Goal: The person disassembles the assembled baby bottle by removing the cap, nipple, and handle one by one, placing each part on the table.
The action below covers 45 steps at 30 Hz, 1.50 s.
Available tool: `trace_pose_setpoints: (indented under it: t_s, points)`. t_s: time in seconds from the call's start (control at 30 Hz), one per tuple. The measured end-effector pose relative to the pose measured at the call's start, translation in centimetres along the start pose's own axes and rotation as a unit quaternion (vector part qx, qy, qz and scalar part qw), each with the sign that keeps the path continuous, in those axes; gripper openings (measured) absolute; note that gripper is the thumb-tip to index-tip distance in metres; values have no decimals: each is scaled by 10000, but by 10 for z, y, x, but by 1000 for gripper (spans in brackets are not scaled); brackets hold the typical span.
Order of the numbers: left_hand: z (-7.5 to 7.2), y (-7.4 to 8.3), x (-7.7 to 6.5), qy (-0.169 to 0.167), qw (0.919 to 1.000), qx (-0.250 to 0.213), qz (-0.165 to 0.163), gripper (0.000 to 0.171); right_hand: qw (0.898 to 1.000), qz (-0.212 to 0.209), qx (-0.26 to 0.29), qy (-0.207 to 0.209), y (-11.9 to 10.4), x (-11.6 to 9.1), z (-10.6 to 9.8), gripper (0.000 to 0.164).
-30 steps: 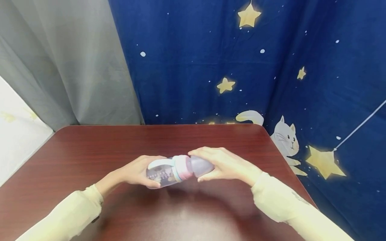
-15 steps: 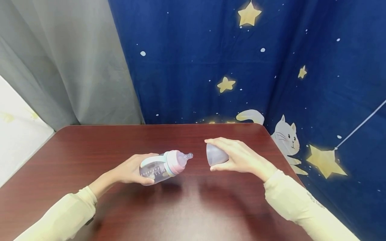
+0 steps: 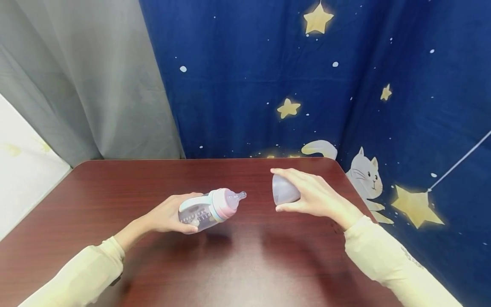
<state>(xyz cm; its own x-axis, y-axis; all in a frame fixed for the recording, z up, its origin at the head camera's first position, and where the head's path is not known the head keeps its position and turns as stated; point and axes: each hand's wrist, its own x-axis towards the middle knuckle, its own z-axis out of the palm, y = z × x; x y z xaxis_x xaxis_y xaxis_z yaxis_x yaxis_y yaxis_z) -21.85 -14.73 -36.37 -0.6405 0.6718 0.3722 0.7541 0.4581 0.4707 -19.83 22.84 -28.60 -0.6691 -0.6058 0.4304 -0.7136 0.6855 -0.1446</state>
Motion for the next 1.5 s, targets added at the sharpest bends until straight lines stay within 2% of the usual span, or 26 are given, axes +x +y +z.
trace_pose_setpoints:
  t_s: [0.2,0.5,0.67,0.97,1.3,1.5]
  points:
    - [0,-1,0,76,10000,-3,-3,72,9993,276,-28,268,6,-2,-5,75]
    - [0,-4,-2,276,9996,72,47,72,9981,-206,-155,567,20,-7,-6,74]
    - [0,-6,-4,293,9996,-5,-26,72,9969,-229,-266,709,26,-12,-6,73]
    - [1,-7,-7,312,9994,-131,-76,69,9977,23,-362,568,37,-21,-2,72]
    - [2,-9,-7,378,9992,-118,-30,68,9959,673,-306,521,45,-29,7,73]
    - [1,-9,-7,411,9991,-126,-71,67,9957,684,-398,483,51,-32,12,71]
